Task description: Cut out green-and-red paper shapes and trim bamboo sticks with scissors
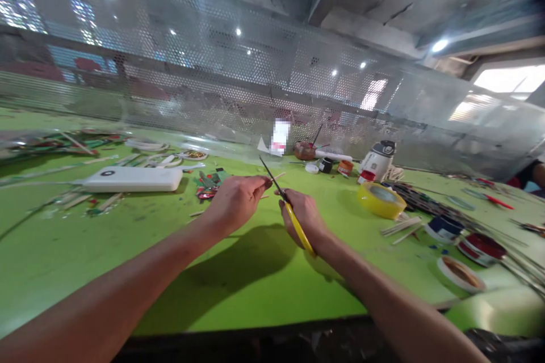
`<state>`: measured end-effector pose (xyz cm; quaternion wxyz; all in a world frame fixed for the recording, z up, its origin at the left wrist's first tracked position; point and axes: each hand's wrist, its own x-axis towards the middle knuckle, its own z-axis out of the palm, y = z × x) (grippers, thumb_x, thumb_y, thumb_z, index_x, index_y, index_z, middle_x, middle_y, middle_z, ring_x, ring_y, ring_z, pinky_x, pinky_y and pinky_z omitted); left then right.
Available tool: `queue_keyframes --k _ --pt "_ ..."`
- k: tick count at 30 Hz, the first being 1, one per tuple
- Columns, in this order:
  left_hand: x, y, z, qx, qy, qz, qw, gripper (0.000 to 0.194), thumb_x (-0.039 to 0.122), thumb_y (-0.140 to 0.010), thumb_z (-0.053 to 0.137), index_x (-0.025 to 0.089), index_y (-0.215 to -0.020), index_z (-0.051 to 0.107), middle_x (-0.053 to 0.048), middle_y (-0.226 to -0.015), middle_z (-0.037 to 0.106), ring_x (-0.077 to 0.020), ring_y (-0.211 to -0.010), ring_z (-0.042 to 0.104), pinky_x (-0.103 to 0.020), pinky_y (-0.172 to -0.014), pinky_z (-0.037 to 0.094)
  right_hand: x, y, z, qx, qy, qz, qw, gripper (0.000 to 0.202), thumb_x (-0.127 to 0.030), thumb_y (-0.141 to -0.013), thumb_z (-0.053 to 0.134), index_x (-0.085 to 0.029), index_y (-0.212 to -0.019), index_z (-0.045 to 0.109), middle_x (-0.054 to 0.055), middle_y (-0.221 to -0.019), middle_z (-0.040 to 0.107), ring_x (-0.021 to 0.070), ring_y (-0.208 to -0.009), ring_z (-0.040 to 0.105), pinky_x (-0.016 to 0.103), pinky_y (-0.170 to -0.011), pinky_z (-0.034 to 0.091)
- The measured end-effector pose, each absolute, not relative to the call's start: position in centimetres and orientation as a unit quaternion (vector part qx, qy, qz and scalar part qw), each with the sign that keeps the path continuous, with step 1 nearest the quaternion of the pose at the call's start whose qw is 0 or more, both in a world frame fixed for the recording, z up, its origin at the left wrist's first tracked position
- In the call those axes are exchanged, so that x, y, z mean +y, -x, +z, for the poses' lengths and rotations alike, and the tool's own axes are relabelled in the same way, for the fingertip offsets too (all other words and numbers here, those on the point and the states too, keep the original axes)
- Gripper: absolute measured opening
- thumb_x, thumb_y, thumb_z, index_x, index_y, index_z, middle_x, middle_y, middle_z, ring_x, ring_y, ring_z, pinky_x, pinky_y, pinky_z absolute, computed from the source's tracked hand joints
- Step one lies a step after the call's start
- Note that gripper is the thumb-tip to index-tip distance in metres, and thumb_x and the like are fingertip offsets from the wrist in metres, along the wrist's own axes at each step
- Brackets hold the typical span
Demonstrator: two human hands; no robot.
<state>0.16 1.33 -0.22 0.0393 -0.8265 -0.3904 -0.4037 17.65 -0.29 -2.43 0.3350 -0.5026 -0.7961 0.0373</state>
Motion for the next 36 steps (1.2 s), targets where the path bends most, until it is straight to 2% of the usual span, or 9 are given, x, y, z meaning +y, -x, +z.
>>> queue_keyframes --k 6,12,17,19,27,31,36 --pt "1.1 -0.1 0.0 -0.408 0.828 -0.385 -0.003 0.029 0.026 -0.089 0.044 0.012 -0.078 0.067 0.001 -0.053 0.053 -0.0083 -0.049 0.044 -0.021 -0.051 0.028 -0.3 -17.8 -2.4 -0.797 0.504 0.062 0.329 0.015 -0.008 -0.076 0.047 -0.016 -0.079 0.060 0.005 -0.074 0.067 0.0137 -0.060 0.059 0.021 -0.058 0.040" --pt "1.4 -0.5 -0.1 -0.426 0.821 -0.378 -0.039 0.027 0.026 -0.089 0.043 0.014 -0.081 0.067 0.001 -0.054 0.055 -0.0089 -0.048 0.046 -0.020 -0.052 0.030 0.5 -18.3 -2.8 -0.794 0.512 0.054 0.322 0.017 -0.008 -0.073 0.048 -0.016 -0.080 0.060 0.005 -0.074 0.067 0.0142 -0.060 0.058 0.021 -0.057 0.039" --pt "1.2 -1.0 -0.5 -0.463 0.805 -0.366 0.052 0.023 0.028 -0.088 0.047 0.015 -0.087 0.065 -0.005 -0.070 0.065 -0.0142 -0.058 0.054 -0.023 -0.054 0.030 1.1 -18.4 -3.0 -0.792 0.527 0.028 0.306 0.015 -0.010 -0.075 0.048 -0.017 -0.082 0.059 0.006 -0.075 0.067 0.0152 -0.062 0.059 0.022 -0.059 0.038" --pt "1.2 -0.9 -0.7 -0.463 0.804 -0.364 0.082 0.023 0.028 -0.089 0.045 0.015 -0.088 0.065 -0.006 -0.070 0.065 -0.0151 -0.059 0.054 -0.024 -0.055 0.030 1.1 -18.3 -3.0 -0.795 0.525 0.004 0.304 0.014 -0.011 -0.076 0.048 -0.017 -0.083 0.058 0.006 -0.074 0.066 0.0158 -0.063 0.058 0.022 -0.059 0.037" --pt "1.3 -0.4 -0.5 -0.439 0.820 -0.358 0.077 0.027 0.027 -0.090 0.040 0.016 -0.085 0.064 -0.003 -0.063 0.061 -0.0129 -0.055 0.052 -0.022 -0.054 0.031 0.9 -18.1 -2.8 -0.807 0.499 0.005 0.314 0.005 -0.013 -0.078 0.052 -0.015 -0.079 0.057 0.004 -0.070 0.063 0.0129 -0.058 0.052 0.021 -0.056 0.033" --pt "1.3 -0.2 0.0 -0.446 0.819 -0.357 0.046 0.029 0.031 -0.090 0.040 0.016 -0.084 0.064 -0.001 -0.059 0.058 -0.0120 -0.052 0.050 -0.021 -0.053 0.031 0.8 -18.1 -2.8 -0.804 0.494 0.021 0.330 0.009 -0.012 -0.077 0.052 -0.015 -0.082 0.059 0.003 -0.070 0.062 0.0124 -0.057 0.051 0.021 -0.054 0.033" --pt "1.4 0.0 0.2 -0.445 0.814 -0.373 -0.017 0.029 0.032 -0.089 0.041 0.016 -0.078 0.063 0.002 -0.051 0.052 -0.0098 -0.047 0.045 -0.019 -0.050 0.030 0.8 -18.1 -2.6 -0.805 0.486 0.050 0.336 0.026 -0.010 -0.076 0.049 -0.014 -0.100 0.061 0.005 -0.079 0.066 0.0145 -0.064 0.057 0.022 -0.060 0.038"
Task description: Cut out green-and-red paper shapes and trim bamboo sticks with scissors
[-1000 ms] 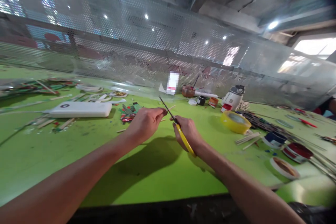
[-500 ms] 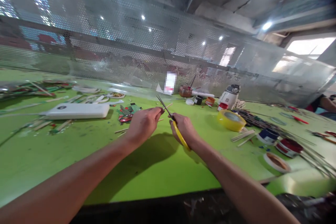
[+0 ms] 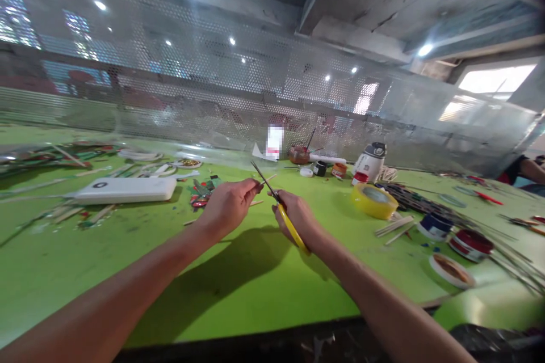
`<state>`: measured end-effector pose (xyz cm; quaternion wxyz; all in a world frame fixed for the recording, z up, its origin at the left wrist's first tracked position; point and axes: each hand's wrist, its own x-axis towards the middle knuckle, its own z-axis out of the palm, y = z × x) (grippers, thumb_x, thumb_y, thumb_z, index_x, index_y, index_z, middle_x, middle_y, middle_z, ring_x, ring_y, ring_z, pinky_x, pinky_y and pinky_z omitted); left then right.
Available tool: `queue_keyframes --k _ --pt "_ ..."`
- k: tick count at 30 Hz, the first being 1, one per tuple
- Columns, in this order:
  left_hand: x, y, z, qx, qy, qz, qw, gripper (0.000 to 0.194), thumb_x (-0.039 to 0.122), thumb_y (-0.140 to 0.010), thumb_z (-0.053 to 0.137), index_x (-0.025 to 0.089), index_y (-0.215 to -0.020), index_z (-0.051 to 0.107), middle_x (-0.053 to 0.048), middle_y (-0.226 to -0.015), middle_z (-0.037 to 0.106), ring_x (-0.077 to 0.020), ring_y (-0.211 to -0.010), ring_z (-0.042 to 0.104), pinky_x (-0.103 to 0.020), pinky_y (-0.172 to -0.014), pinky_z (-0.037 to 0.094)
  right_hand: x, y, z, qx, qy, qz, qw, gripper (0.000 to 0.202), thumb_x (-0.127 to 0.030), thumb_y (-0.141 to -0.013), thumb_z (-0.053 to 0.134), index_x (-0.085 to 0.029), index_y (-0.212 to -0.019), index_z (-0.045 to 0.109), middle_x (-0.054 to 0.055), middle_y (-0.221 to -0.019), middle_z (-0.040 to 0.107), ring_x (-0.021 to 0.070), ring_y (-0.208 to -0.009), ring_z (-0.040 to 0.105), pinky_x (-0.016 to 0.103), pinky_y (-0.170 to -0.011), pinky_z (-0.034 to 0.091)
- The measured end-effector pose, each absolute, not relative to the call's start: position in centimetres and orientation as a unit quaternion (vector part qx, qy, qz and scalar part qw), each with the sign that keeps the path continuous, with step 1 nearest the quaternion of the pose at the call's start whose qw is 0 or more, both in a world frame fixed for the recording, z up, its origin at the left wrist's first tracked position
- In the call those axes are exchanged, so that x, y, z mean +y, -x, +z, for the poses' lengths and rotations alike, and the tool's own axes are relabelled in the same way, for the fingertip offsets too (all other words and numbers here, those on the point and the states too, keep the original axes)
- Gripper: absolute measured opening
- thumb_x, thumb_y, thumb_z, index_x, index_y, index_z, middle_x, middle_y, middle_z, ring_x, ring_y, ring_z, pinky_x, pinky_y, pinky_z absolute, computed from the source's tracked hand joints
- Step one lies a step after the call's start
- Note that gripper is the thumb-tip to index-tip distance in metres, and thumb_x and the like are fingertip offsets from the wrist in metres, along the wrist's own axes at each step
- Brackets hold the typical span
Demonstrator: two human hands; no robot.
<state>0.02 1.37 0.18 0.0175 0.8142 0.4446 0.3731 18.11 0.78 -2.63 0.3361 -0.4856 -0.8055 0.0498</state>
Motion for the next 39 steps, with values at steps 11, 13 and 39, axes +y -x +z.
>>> queue_keyframes --k 11,13,39 --pt "1.3 0.2 1.1 0.435 -0.786 0.336 0.283 0.035 0.039 -0.088 0.040 0.015 -0.074 0.061 0.003 -0.045 0.052 -0.0075 -0.039 0.037 -0.018 -0.042 0.030 0.0 -18.4 -2.1 -0.804 0.505 0.057 0.307 0.017 -0.010 -0.076 0.048 -0.016 -0.081 0.063 0.004 -0.068 0.066 0.0141 -0.056 0.057 0.021 -0.056 0.038" --pt "1.4 0.2 1.0 0.437 -0.785 0.334 0.286 0.035 0.038 -0.087 0.040 0.015 -0.073 0.061 0.003 -0.044 0.051 -0.0074 -0.038 0.037 -0.018 -0.043 0.030 0.1 -18.6 -2.2 -0.805 0.507 0.059 0.301 0.018 -0.009 -0.074 0.048 -0.016 -0.081 0.064 0.004 -0.066 0.065 0.0138 -0.054 0.056 0.021 -0.054 0.038" --pt "1.8 -0.4 -0.5 0.454 -0.797 0.392 0.063 0.035 0.033 -0.090 0.042 0.011 -0.094 0.069 -0.008 -0.085 0.067 -0.0157 -0.074 0.057 -0.024 -0.066 0.040 3.8 -22.5 -2.2 -0.697 0.701 -0.052 0.145 0.048 -0.058 -0.086 0.041 -0.018 -0.099 0.062 0.013 -0.085 0.069 0.0255 -0.078 0.065 0.029 -0.059 0.040"
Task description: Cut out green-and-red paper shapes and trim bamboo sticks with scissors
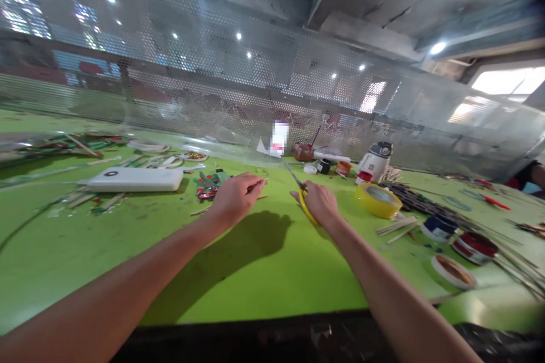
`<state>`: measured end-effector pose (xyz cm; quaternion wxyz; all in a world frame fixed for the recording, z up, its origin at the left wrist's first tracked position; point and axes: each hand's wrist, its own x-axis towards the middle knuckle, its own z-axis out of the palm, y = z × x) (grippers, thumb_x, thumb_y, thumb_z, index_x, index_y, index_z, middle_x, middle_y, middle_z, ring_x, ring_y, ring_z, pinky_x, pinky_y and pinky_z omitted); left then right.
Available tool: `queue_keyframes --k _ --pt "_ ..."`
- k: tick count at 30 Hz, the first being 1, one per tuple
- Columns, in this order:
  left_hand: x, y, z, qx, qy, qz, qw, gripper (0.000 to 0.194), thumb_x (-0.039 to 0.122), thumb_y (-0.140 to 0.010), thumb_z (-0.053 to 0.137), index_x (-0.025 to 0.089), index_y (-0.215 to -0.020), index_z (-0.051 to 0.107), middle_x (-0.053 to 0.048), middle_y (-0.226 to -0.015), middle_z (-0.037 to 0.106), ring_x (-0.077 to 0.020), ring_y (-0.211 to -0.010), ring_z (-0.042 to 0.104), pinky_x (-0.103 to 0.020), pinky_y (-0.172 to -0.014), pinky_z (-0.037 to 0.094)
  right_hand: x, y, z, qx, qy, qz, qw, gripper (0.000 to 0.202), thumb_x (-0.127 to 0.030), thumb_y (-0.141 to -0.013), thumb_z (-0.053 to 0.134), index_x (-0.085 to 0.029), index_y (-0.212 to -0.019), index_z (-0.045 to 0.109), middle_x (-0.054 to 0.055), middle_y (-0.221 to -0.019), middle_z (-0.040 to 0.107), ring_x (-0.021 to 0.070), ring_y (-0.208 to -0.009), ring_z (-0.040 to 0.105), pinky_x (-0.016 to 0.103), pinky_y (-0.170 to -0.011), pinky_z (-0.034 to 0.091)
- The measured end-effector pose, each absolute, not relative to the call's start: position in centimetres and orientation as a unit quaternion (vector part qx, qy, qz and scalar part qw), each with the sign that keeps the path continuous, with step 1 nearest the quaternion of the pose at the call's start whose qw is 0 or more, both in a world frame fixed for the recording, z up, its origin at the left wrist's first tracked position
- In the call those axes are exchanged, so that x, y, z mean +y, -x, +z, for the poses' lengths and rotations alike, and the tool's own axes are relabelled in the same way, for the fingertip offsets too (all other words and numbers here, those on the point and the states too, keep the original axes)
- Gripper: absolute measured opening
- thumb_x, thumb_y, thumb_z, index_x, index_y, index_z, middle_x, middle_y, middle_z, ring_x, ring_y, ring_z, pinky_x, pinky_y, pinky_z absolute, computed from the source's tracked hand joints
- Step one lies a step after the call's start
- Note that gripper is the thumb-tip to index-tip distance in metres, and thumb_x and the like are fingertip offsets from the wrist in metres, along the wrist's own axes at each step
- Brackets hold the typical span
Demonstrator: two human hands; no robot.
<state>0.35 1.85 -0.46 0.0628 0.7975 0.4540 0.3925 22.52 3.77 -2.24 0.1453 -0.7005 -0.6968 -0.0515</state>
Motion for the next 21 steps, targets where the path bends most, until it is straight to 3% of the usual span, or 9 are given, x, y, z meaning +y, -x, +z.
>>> queue_keyframes --k 9,15,21 --pt "4.7 1.7 -1.4 0.484 -0.776 0.404 -0.019 0.030 0.031 -0.087 0.048 0.015 -0.097 0.071 -0.005 -0.075 0.060 -0.0136 -0.066 0.053 -0.024 -0.065 0.039 7.2 -26.4 -3.3 -0.646 0.761 0.015 0.049 0.054 -0.060 -0.081 0.050 -0.013 -0.107 0.058 0.017 -0.106 0.065 0.0295 -0.097 0.062 0.036 -0.072 0.047" --pt "5.6 2.3 -2.0 0.527 -0.772 0.355 -0.013 0.024 0.029 -0.084 0.052 0.019 -0.092 0.072 -0.006 -0.082 0.065 -0.0180 -0.074 0.059 -0.027 -0.069 0.042 8.9 -27.5 -1.6 -0.699 0.711 0.068 -0.046 0.030 -0.035 -0.089 0.054 -0.014 -0.110 0.057 0.007 -0.109 0.060 0.0187 -0.093 0.060 0.039 -0.080 0.050" --pt "5.9 1.4 -3.7 0.446 -0.846 0.292 0.015 0.029 0.017 -0.084 0.047 0.010 -0.106 0.064 -0.013 -0.099 0.062 -0.0217 -0.092 0.058 -0.032 -0.085 0.043 8.6 -28.2 -1.4 -0.720 0.687 0.050 -0.082 0.030 -0.032 -0.089 0.054 -0.015 -0.114 0.055 0.008 -0.114 0.058 0.0198 -0.096 0.059 0.040 -0.081 0.050"
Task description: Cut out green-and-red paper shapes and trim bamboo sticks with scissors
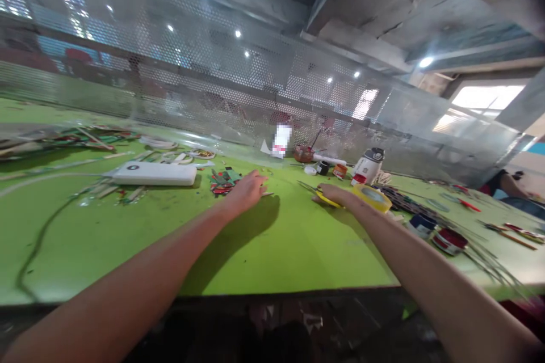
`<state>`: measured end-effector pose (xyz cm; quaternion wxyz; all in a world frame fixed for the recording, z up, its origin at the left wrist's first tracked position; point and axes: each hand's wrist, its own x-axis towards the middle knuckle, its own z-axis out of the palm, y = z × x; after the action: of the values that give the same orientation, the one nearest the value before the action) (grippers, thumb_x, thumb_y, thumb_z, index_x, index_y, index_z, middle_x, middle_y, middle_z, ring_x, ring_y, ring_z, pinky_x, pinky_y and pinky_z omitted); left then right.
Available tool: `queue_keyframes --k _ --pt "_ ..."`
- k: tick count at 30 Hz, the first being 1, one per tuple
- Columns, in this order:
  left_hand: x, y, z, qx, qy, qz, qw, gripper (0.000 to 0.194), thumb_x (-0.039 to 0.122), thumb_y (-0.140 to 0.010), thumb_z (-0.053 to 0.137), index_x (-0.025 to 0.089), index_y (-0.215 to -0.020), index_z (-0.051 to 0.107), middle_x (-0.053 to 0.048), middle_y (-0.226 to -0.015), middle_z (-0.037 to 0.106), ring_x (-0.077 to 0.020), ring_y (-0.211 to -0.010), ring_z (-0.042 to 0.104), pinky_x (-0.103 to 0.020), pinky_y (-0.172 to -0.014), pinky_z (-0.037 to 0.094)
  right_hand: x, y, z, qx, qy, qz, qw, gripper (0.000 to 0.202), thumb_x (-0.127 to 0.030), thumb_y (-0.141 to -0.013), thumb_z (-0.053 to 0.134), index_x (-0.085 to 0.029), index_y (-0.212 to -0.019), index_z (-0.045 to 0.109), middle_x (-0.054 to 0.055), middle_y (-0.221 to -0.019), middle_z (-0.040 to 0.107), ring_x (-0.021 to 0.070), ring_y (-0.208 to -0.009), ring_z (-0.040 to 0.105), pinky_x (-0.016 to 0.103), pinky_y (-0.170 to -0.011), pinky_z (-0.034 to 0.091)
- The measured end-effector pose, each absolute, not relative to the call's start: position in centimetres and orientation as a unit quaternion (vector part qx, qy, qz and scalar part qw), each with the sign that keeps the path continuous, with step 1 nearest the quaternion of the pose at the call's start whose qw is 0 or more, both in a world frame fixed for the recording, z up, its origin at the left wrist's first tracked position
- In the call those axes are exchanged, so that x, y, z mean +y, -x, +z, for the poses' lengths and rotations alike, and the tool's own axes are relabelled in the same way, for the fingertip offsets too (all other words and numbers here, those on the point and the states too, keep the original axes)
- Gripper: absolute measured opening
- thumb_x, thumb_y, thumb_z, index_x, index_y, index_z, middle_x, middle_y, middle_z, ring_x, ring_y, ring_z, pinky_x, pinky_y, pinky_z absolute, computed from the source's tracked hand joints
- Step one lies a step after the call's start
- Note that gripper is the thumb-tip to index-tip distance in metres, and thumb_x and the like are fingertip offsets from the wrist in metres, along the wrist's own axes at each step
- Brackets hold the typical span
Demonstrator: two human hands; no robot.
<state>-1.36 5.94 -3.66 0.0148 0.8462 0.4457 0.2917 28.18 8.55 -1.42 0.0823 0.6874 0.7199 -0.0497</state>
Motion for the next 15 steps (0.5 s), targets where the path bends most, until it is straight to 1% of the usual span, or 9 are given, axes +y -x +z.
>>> queue_keyframes --k 3,5,7,9,11,13,15 --pt "5.9 1.3 -4.1 0.433 -0.873 0.221 0.013 0.032 0.006 -0.081 0.043 0.006 -0.107 0.060 -0.017 -0.106 0.058 -0.0228 -0.097 0.056 -0.032 -0.087 0.042 8.0 -28.1 -1.9 0.725 -0.685 -0.033 0.069 0.032 -0.033 -0.089 0.054 -0.016 -0.116 0.054 0.008 -0.116 0.057 0.0201 -0.097 0.059 0.041 -0.082 0.050" --pt "5.8 1.4 -4.1 0.435 -0.879 0.197 0.012 0.037 0.000 -0.078 0.037 0.006 -0.108 0.059 -0.018 -0.107 0.058 -0.0219 -0.097 0.056 -0.032 -0.087 0.042 7.6 -28.0 -1.9 0.729 -0.682 -0.028 0.057 0.033 -0.034 -0.090 0.053 -0.016 -0.118 0.053 0.009 -0.117 0.056 0.0206 -0.099 0.058 0.041 -0.083 0.049" --pt "5.6 1.3 -4.0 0.427 -0.882 0.198 0.008 0.040 0.000 -0.078 0.036 0.009 -0.110 0.059 -0.016 -0.108 0.058 -0.0211 -0.098 0.056 -0.031 -0.087 0.042 7.1 -28.1 -1.6 0.732 -0.679 -0.027 0.050 0.036 -0.034 -0.090 0.053 -0.016 -0.121 0.051 0.009 -0.120 0.055 0.0215 -0.101 0.057 0.042 -0.085 0.049" --pt "5.3 1.1 -3.9 0.416 -0.886 0.203 0.000 0.036 0.006 -0.081 0.041 0.011 -0.111 0.060 -0.015 -0.107 0.058 -0.0212 -0.098 0.056 -0.031 -0.087 0.042 6.7 -28.1 -1.2 0.731 -0.680 -0.027 0.051 0.037 -0.034 -0.090 0.053 -0.017 -0.122 0.050 0.010 -0.122 0.053 0.0219 -0.103 0.056 0.043 -0.086 0.048" --pt "5.0 0.8 -3.9 0.400 -0.896 0.192 -0.003 0.031 0.019 -0.083 0.046 0.013 -0.109 0.062 -0.014 -0.105 0.059 -0.0218 -0.095 0.056 -0.032 -0.086 0.042 6.5 -27.9 -0.9 0.726 -0.684 -0.031 0.063 0.035 -0.034 -0.090 0.053 -0.017 -0.121 0.051 0.009 -0.122 0.054 0.0215 -0.102 0.057 0.042 -0.085 0.049" --pt "4.9 0.3 -4.0 0.378 -0.911 0.166 0.001 0.032 0.032 -0.085 0.048 0.014 -0.106 0.064 -0.013 -0.101 0.061 -0.0223 -0.092 0.057 -0.033 -0.085 0.043 6.5 -27.6 -0.5 0.718 -0.690 -0.040 0.084 0.032 -0.033 -0.090 0.053 -0.016 -0.117 0.053 0.009 -0.117 0.056 0.0204 -0.098 0.058 0.041 -0.082 0.050" --pt "5.2 -0.1 -4.0 0.359 -0.923 0.135 0.007 0.033 0.035 -0.086 0.046 0.016 -0.101 0.067 -0.012 -0.099 0.062 -0.0220 -0.091 0.058 -0.033 -0.085 0.042 6.7 -27.4 -0.2 0.709 -0.695 -0.051 0.106 0.029 -0.033 -0.090 0.053 -0.016 -0.113 0.056 0.007 -0.113 0.058 0.0195 -0.095 0.059 0.039 -0.080 0.051"
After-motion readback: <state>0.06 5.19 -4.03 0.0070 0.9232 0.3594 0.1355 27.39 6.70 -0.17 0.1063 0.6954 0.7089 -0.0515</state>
